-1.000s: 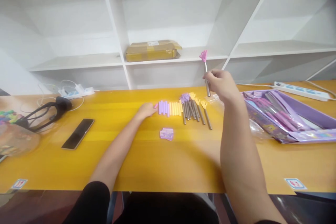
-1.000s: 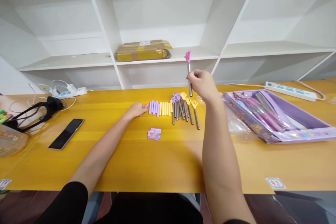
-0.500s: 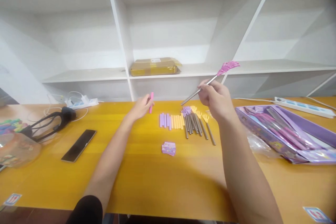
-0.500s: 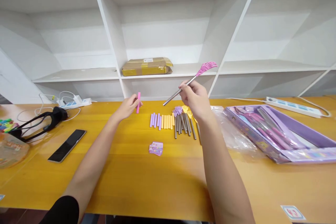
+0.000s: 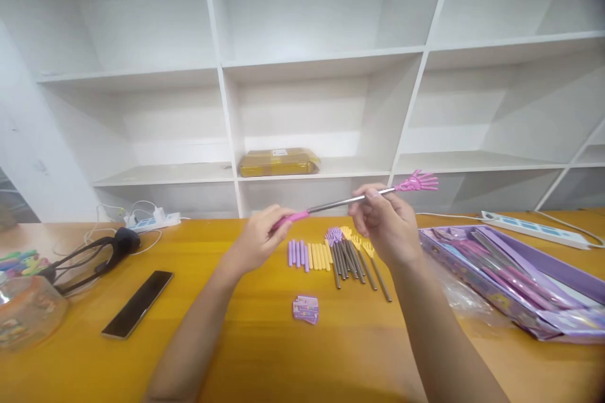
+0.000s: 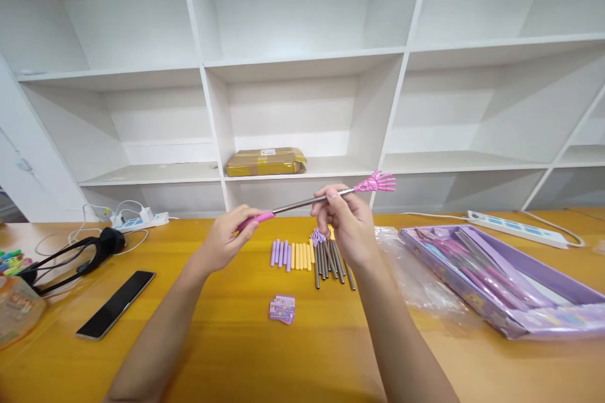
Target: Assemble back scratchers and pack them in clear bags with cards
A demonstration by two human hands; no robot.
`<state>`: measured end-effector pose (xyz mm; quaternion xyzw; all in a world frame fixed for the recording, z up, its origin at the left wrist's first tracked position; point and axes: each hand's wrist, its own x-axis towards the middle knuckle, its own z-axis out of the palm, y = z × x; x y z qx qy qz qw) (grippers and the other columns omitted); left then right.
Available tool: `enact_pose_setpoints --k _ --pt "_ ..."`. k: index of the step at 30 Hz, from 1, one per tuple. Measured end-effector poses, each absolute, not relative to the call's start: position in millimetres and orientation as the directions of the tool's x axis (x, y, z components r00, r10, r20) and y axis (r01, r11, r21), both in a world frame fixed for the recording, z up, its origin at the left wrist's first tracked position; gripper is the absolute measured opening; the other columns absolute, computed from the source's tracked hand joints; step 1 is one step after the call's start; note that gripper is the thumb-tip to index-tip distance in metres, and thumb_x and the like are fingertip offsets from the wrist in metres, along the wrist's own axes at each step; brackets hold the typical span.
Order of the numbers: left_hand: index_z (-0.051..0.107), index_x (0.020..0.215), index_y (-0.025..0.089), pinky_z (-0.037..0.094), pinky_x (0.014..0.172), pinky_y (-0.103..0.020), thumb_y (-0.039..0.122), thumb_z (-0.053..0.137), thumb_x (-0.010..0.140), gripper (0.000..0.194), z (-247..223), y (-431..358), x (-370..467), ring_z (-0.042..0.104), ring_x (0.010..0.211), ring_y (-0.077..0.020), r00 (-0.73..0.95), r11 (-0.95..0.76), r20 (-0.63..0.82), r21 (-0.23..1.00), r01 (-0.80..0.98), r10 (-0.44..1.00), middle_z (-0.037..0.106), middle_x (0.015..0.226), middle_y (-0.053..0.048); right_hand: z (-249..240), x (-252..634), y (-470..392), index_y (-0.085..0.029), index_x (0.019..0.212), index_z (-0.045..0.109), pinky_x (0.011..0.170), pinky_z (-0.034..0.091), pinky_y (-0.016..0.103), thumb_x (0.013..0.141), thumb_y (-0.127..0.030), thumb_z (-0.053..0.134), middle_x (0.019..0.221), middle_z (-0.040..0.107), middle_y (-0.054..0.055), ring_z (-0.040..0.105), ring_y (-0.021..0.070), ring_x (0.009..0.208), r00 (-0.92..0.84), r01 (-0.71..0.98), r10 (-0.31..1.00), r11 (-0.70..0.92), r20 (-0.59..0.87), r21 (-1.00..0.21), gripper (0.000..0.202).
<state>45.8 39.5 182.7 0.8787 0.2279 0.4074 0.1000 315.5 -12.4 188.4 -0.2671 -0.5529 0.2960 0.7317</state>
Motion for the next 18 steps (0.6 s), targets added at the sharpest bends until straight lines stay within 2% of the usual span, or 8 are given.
enact_pose_setpoints --k 8,14,18 --pt "0.074 0.142 0.035 0.052 0.079 -0.026 0.027 0.056 0.112 0.036 183 26 37 0.063 0.084 -0.0143 0.506 -0.944 0.797 0.261 0.202 0.329 0.071 0.100 -0.004 191 315 -27 -0.021 0.097 0.076 0.039 0.040 0.022 0.097 -0.054 0.077 0.073 0.070 0.000 0.052 0.0085 0.042 0.157 -0.128 0.701 0.713 0.696 -0.689 0.032" --pt "0.076 0.140 0.034 0.056 0.076 -0.029 0.025 0.063 0.109 0.035 184 24 29 0.069 0.084 -0.0158 0.483 -0.969 0.846 0.145 0.199 0.226 0.076 0.102 -0.006 188 311 -34 -0.022 0.102 0.081 0.044 0.052 0.027 0.101 -0.051 0.074 0.076 0.071 0.002 0.060 0.0117 0.047 0.064 -0.106 0.724 0.689 0.687 -0.717 0.030" --pt "0.079 0.136 0.033 0.056 0.072 -0.028 0.023 0.067 0.106 0.034 187 20 27 0.070 0.083 -0.0151 0.468 -0.973 0.856 0.158 0.170 0.221 0.077 0.099 -0.006 187 307 -34 -0.022 0.102 0.081 0.045 0.053 0.027 0.101 -0.052 0.073 0.077 0.071 0.003 0.062 0.0129 0.050 0.046 -0.133 0.711 0.700 0.701 -0.701 0.031"
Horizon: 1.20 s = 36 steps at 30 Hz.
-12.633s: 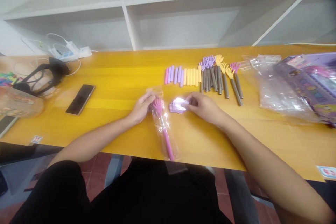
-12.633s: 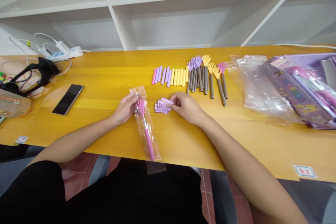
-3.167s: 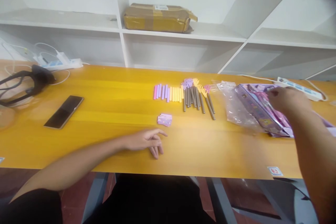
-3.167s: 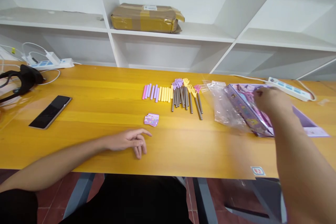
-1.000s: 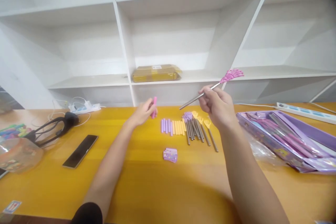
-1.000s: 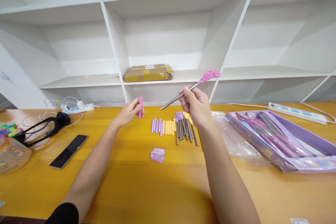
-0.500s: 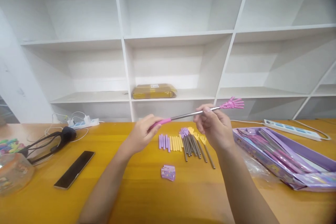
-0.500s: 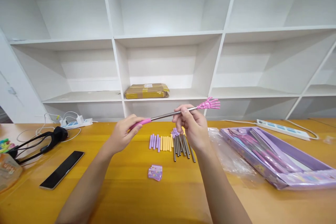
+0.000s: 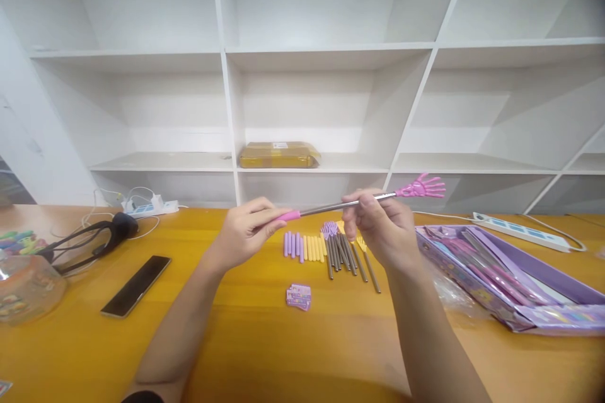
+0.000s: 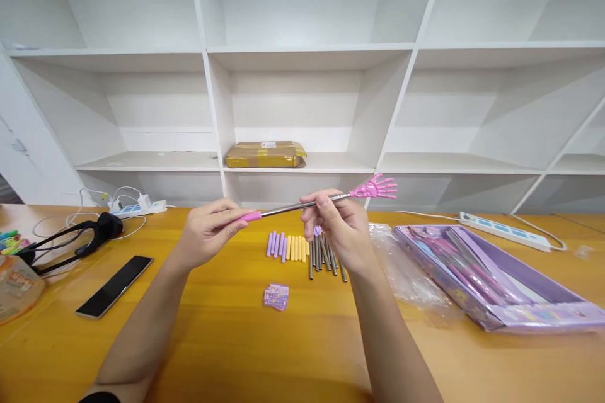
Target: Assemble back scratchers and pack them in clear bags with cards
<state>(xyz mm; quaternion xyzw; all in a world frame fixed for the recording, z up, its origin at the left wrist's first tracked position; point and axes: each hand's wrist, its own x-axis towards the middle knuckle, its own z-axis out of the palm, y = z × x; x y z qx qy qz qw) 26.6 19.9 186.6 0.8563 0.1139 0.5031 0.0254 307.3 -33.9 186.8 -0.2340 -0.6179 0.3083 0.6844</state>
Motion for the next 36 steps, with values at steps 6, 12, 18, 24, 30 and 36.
enact_pose_setpoints --k 6,12,18,24,30,36 --pt "0.083 0.128 0.032 0.055 0.068 -0.027 0.024 0.071 0.104 0.028 186 15 31 0.070 0.078 -0.0143 0.430 -0.953 0.851 0.270 0.134 0.302 0.078 0.097 -0.005 182 300 -30 -0.024 0.104 0.082 0.051 0.054 0.028 0.106 -0.048 0.069 0.080 0.070 0.002 0.065 0.0126 0.054 -0.017 -0.167 0.652 0.746 0.758 -0.645 0.027" --pt "0.085 0.123 0.032 0.053 0.064 -0.026 0.025 0.075 0.101 0.025 196 21 12 0.070 0.076 -0.0137 0.420 -0.953 0.859 0.223 0.206 0.292 0.081 0.098 -0.005 183 324 -27 -0.024 0.111 0.080 0.063 0.059 0.034 0.101 -0.051 0.075 0.085 0.073 0.004 0.068 0.0163 0.065 -0.125 -0.021 0.712 0.695 0.691 -0.719 0.029" --pt "0.087 0.115 0.030 0.056 0.068 -0.025 0.029 0.079 0.099 0.018 206 33 -13 0.072 0.080 -0.0144 0.356 -0.927 0.880 0.203 0.315 0.314 0.083 0.096 -0.004 187 368 -12 -0.029 0.105 0.077 0.052 0.047 0.029 0.088 -0.052 0.084 0.083 0.068 0.001 0.059 0.0142 0.061 0.134 -0.081 0.713 0.700 0.688 -0.710 0.029" --pt "0.087 0.109 0.025 0.058 0.067 -0.025 0.033 0.080 0.098 0.016 204 36 -11 0.075 0.079 -0.0159 0.416 -0.922 0.843 0.216 0.321 0.342 0.085 0.095 -0.006 190 350 -9 -0.027 0.099 0.076 0.075 0.056 0.032 0.097 -0.055 0.071 0.095 0.069 0.006 0.066 0.0189 0.085 0.301 0.012 0.581 0.791 0.756 -0.612 0.028" --pt "0.085 0.107 0.024 0.056 0.068 -0.025 0.030 0.080 0.098 0.012 199 39 2 0.074 0.077 -0.0147 0.483 -0.941 0.818 0.200 0.272 0.313 0.084 0.093 -0.005 189 329 -12 -0.024 0.083 0.072 0.063 0.050 0.032 0.100 -0.056 0.065 0.081 0.063 0.006 0.060 0.0163 0.068 0.245 0.051 0.594 0.782 0.766 -0.622 0.037" --pt "0.082 0.096 0.022 0.059 0.068 -0.028 0.032 0.068 0.102 0.018 190 37 18 0.073 0.078 -0.0163 0.242 -0.949 0.929 0.232 0.215 0.282 0.081 0.089 -0.004 185 328 -11 -0.022 0.075 0.069 0.056 0.045 0.031 0.099 -0.065 0.065 0.073 0.060 0.005 0.055 0.0158 0.062 0.195 0.118 0.636 0.741 0.747 -0.661 0.049"
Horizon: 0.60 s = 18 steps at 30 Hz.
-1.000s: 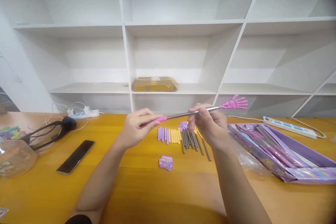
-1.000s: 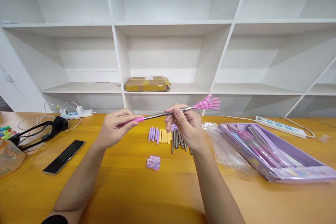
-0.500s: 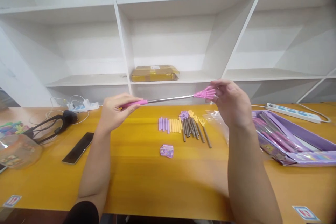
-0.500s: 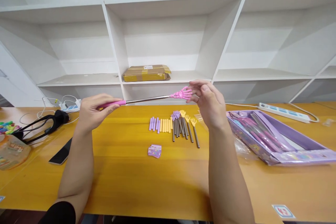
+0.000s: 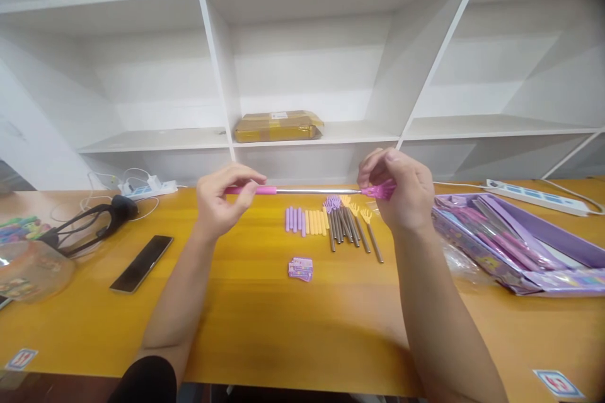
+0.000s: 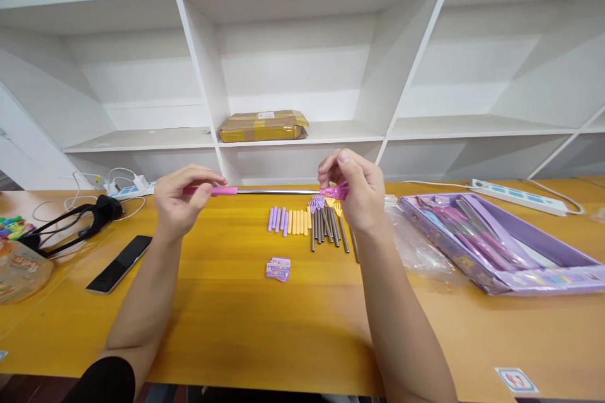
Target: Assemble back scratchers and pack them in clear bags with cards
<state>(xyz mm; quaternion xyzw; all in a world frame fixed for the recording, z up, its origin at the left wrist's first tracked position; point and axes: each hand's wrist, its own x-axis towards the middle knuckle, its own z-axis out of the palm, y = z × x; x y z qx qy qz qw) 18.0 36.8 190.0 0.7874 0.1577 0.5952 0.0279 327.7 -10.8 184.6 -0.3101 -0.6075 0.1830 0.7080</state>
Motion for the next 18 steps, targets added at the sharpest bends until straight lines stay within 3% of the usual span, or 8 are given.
enact_pose_setpoints --k 6,18 --pt "0.078 0.091 0.024 0.059 0.069 -0.034 0.036 0.058 0.101 0.026 181 35 27 0.071 0.077 -0.0193 0.078 -0.949 0.963 0.239 0.205 0.259 0.077 0.084 -0.003 181 327 -10 -0.023 0.073 0.067 0.056 0.043 0.031 0.101 -0.065 0.064 0.070 0.058 0.005 0.054 0.0160 0.063 0.191 0.152 0.634 0.735 0.749 -0.661 0.050" --pt "0.075 0.086 0.024 0.058 0.072 -0.036 0.032 0.055 0.096 0.024 168 35 43 0.069 0.077 -0.0202 0.080 -0.929 0.936 0.324 0.182 0.342 0.074 0.081 -0.003 180 321 -14 -0.023 0.072 0.065 0.057 0.042 0.032 0.105 -0.057 0.063 0.066 0.054 0.004 0.051 0.0148 0.061 0.164 0.200 0.573 0.778 0.803 -0.596 0.048"
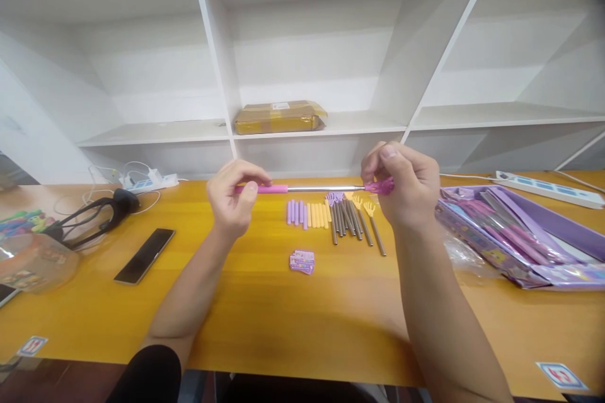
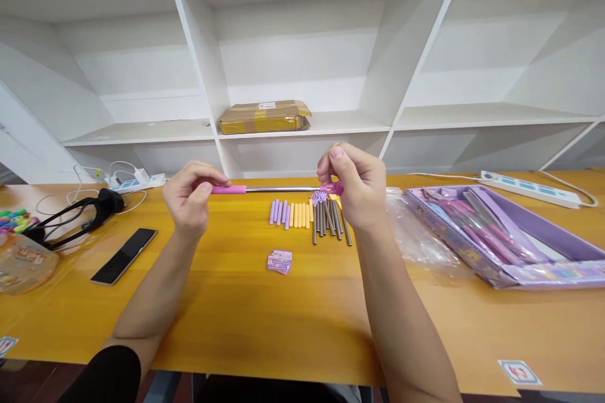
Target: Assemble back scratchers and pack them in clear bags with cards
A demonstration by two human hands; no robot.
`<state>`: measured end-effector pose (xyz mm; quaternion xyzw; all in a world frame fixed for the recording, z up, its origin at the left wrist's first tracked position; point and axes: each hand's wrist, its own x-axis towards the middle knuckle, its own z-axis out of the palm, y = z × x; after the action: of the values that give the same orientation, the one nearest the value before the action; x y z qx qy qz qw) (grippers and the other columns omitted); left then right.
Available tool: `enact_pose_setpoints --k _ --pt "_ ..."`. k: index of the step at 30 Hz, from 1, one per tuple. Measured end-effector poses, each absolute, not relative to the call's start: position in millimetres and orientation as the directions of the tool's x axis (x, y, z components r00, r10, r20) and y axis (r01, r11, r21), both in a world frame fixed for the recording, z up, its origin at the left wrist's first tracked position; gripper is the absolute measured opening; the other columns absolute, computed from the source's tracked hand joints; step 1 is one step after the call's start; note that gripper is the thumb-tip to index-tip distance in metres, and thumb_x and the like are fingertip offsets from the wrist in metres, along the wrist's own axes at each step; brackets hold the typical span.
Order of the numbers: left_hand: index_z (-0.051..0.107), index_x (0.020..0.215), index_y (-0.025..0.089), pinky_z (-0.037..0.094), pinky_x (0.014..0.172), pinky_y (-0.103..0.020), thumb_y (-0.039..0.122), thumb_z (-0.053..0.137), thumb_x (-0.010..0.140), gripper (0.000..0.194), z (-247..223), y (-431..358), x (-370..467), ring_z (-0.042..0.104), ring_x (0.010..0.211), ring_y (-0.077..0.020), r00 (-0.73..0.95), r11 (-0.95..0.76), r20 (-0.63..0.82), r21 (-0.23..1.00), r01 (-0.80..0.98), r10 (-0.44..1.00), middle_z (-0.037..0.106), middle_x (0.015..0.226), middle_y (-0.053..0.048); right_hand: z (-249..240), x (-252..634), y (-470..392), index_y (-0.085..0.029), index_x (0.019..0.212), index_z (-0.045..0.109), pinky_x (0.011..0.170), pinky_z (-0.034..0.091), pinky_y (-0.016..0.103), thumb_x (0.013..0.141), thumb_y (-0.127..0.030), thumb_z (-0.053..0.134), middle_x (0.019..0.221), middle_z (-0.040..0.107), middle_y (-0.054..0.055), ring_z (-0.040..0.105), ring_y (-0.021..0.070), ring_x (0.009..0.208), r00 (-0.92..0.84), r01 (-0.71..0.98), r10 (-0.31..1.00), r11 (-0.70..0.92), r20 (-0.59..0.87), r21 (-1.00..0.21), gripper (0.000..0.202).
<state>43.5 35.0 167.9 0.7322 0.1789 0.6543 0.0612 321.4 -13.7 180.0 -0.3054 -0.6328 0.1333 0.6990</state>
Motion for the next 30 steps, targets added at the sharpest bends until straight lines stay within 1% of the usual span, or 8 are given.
enact_pose_setpoints --k 6,10,13,16,19,23,27,30 --pt "0.076 0.085 0.023 0.057 0.067 -0.034 0.028 0.056 0.090 0.021 160 41 51 0.069 0.071 -0.0188 0.032 -0.938 0.939 0.338 0.080 0.341 0.074 0.080 -0.002 178 306 -16 -0.023 0.070 0.063 0.057 0.043 0.031 0.106 -0.058 0.063 0.066 0.055 0.003 0.050 0.0144 0.062 0.144 0.215 0.578 0.774 0.803 -0.596 0.050" --pt "0.077 0.084 0.023 0.056 0.066 -0.033 0.026 0.057 0.088 0.021 153 45 58 0.069 0.069 -0.0185 0.041 -0.938 0.937 0.344 0.046 0.346 0.074 0.077 -0.002 177 298 -19 -0.021 0.072 0.064 0.055 0.042 0.027 0.109 -0.050 0.060 0.066 0.056 0.001 0.051 0.0123 0.061 0.073 0.196 0.566 0.799 0.821 -0.568 0.047" --pt "0.077 0.084 0.022 0.056 0.068 -0.033 0.027 0.057 0.088 0.021 148 48 63 0.069 0.071 -0.0191 0.044 -0.925 0.924 0.379 0.032 0.380 0.075 0.077 -0.003 179 297 -24 -0.021 0.074 0.064 0.056 0.042 0.026 0.111 -0.046 0.059 0.068 0.057 0.001 0.052 0.0110 0.061 0.064 0.201 0.550 0.810 0.833 -0.551 0.045" --pt "0.077 0.084 0.022 0.056 0.066 -0.032 0.025 0.056 0.087 0.022 145 51 68 0.070 0.071 -0.0191 0.050 -0.915 0.914 0.403 -0.027 0.402 0.075 0.077 -0.003 181 296 -29 -0.020 0.074 0.064 0.056 0.041 0.026 0.111 -0.046 0.060 0.067 0.058 0.000 0.052 0.0103 0.059 0.063 0.238 0.550 0.802 0.833 -0.547 0.045" --pt "0.078 0.081 0.023 0.054 0.064 -0.031 0.022 0.055 0.085 0.023 144 52 69 0.069 0.069 -0.0182 0.027 -0.916 0.918 0.396 -0.059 0.395 0.075 0.075 -0.002 183 294 -29 -0.020 0.072 0.066 0.055 0.040 0.026 0.110 -0.049 0.061 0.064 0.057 0.000 0.053 0.0103 0.058 0.059 0.289 0.566 0.779 0.822 -0.557 0.048" --pt "0.077 0.078 0.024 0.055 0.065 -0.033 0.020 0.054 0.083 0.025 147 48 69 0.068 0.068 -0.0186 0.013 -0.929 0.929 0.371 -0.006 0.370 0.075 0.072 -0.001 181 291 -27 -0.020 0.070 0.067 0.054 0.039 0.026 0.108 -0.053 0.062 0.061 0.057 0.000 0.052 0.0099 0.056 0.081 0.317 0.582 0.755 0.809 -0.574 0.051" --pt "0.076 0.075 0.024 0.057 0.067 -0.035 0.020 0.052 0.084 0.026 154 42 64 0.068 0.067 -0.0186 0.020 -0.928 0.931 0.362 0.092 0.365 0.075 0.070 -0.001 177 287 -27 -0.020 0.071 0.069 0.055 0.039 0.026 0.110 -0.052 0.059 0.060 0.057 -0.001 0.052 0.0098 0.055 0.078 0.343 0.576 0.751 0.813 -0.565 0.052" --pt "0.076 0.078 0.023 0.058 0.068 -0.034 0.018 0.053 0.087 0.026 162 40 56 0.069 0.069 -0.0176 0.090 -0.942 0.942 0.311 0.125 0.323 0.076 0.073 -0.001 175 285 -24 -0.020 0.072 0.070 0.055 0.040 0.026 0.110 -0.052 0.060 0.062 0.058 0.000 0.054 0.0099 0.056 0.073 0.379 0.578 0.738 0.813 -0.559 0.050"
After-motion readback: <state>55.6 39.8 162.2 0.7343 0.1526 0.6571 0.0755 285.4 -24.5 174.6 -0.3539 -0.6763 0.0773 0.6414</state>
